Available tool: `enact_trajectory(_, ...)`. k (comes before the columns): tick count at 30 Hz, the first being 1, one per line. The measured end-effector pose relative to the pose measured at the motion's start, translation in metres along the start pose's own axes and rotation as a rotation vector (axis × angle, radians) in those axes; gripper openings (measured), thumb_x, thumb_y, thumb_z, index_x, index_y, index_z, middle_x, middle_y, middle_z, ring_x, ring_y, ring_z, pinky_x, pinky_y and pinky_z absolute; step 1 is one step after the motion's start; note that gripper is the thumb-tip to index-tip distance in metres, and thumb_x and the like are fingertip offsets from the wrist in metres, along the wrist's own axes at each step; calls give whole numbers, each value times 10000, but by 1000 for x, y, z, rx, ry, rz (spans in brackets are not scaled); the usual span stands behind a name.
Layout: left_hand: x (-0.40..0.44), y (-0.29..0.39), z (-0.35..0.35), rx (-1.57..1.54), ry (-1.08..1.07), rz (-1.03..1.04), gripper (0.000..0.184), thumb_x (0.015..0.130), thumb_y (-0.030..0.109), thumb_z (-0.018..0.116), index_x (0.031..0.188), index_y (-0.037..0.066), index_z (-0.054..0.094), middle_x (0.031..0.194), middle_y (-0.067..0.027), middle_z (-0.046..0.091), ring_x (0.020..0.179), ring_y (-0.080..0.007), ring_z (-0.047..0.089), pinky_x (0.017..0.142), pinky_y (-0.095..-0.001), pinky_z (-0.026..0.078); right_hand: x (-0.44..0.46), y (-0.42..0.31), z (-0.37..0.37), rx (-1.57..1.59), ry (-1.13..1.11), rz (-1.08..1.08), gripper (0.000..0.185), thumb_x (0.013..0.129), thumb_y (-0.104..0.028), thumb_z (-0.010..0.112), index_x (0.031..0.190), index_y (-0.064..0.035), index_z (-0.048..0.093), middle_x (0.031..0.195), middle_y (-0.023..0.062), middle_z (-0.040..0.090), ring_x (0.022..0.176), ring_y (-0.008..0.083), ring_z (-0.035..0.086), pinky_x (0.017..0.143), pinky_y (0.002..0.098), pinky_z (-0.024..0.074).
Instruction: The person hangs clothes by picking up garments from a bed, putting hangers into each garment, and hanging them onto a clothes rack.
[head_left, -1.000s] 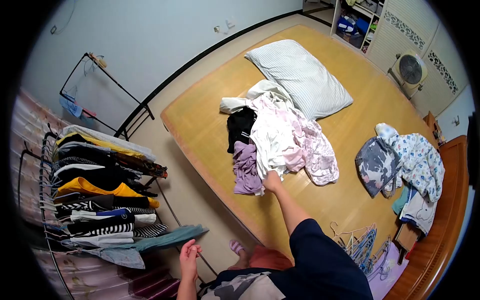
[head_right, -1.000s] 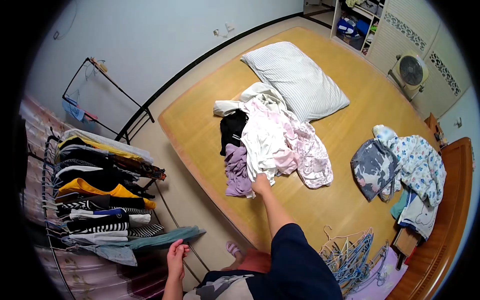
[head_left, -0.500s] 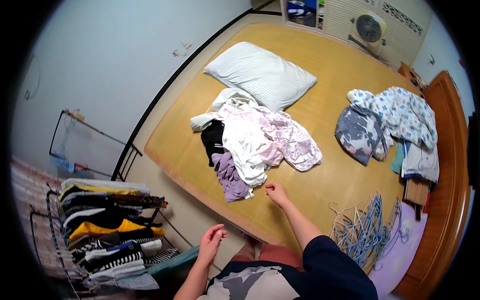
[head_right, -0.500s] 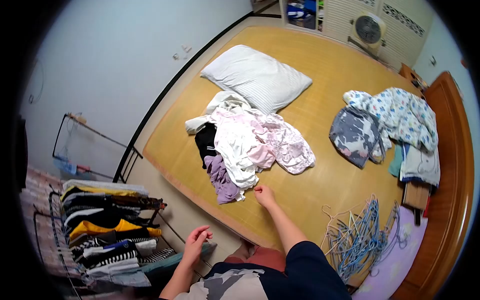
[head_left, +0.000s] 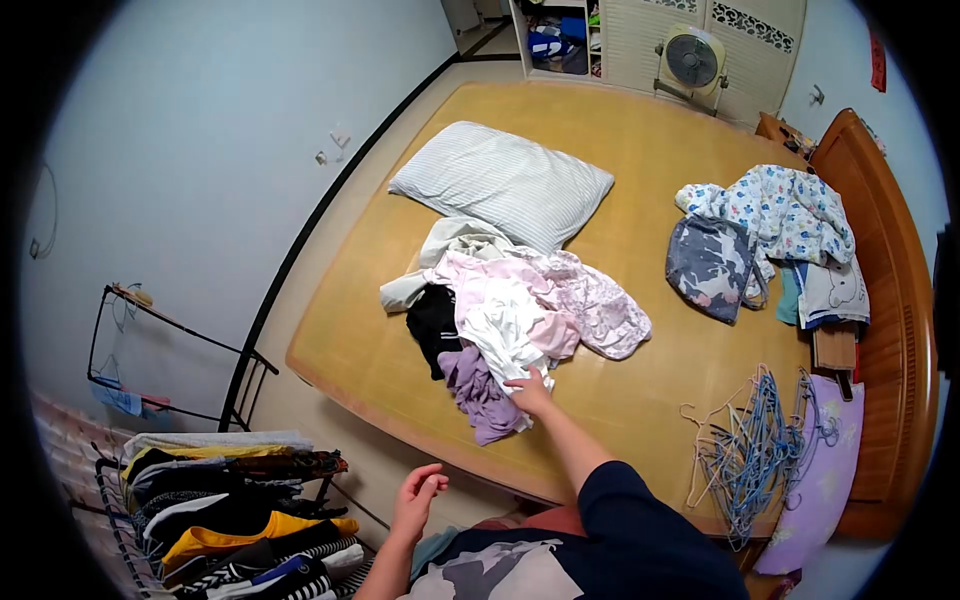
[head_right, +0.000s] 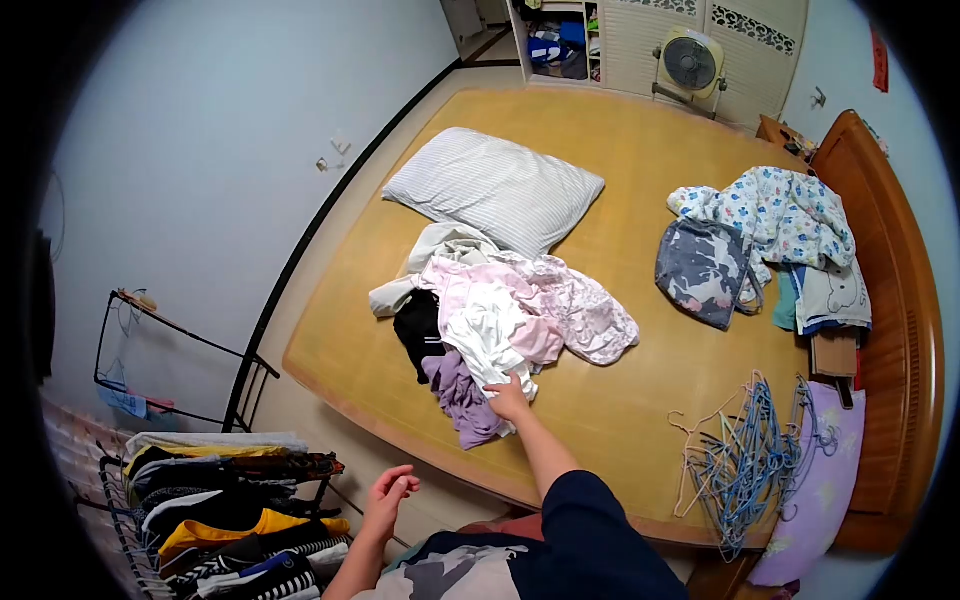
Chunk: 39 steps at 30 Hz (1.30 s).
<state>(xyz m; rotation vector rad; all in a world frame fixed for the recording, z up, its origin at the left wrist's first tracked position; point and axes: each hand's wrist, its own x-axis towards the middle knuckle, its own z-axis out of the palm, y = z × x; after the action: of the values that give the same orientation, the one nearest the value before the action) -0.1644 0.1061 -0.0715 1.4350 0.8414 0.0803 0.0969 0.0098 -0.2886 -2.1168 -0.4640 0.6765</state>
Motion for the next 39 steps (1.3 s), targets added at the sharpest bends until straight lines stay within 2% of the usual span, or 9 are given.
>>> enact_trajectory(4,5,-9,-34,16,27,-33,270,924,169,509,1151,35,566,935,-43,646,862,-116,596,756,-238,433,34,12,28,-68,85,29,398,648,-215,674,1021,-74,688,1157,228,570,1151,307,512,946,365,421)
enact_trajectory(5,8,-11,-39,14,25,-35,269,925,168,507,1151,34,566,940,-43,645,859,-115,596,752,-237,433,35,10,20,130,7,194,445,649,-236,686,1021,5,653,975,198,645,925,279,622,810,345,488)
enact_trajectory(9,31,-11,-45,-5,-13,-40,265,926,155,505,1147,20,565,949,-53,641,856,-120,598,758,-246,446,21,0,-4,140,348,283,340,679,-235,699,926,-5,667,863,134,674,700,209,636,669,331,506)
enact_trajectory(14,73,-1,-18,-68,-148,65,265,921,146,537,1140,0,569,931,-45,632,826,-106,575,744,-231,455,-26,-33,-68,238,230,313,291,733,-250,692,905,-16,682,778,113,671,687,177,622,644,339,483)
enact_trajectory(16,94,4,2,121,-209,145,273,914,153,551,1138,-2,566,945,-53,620,847,-118,564,762,-244,457,-46,-52,-92,159,210,100,305,763,-259,669,945,-14,676,775,112,671,692,183,625,650,335,477)
enact_trajectory(20,137,33,58,389,-188,702,334,843,169,623,1139,27,563,1068,-124,559,994,-234,526,862,-323,423,-90,-125,-150,-26,309,-165,292,790,-248,627,981,-31,671,866,165,675,776,249,654,717,345,492)
enact_trajectory(25,144,90,135,498,-201,1003,487,745,156,647,1206,70,518,1107,-155,524,1054,-336,482,942,-408,369,-134,-177,-212,160,130,-254,263,806,-200,636,975,0,663,862,137,680,764,198,635,716,316,484)
enact_trajectory(31,140,80,193,402,-298,880,406,692,64,605,1096,57,576,1003,-154,591,970,-321,555,875,-395,429,-181,-169,-266,288,88,-228,243,824,-194,645,963,4,670,748,57,654,699,83,558,641,257,458)
enact_trajectory(39,131,122,197,434,-475,756,318,736,-13,499,1020,9,639,920,-141,659,857,-240,627,801,-311,480,-226,-138,-332,311,216,-115,272,815,-206,661,963,23,672,832,80,672,750,117,590,684,276,471)
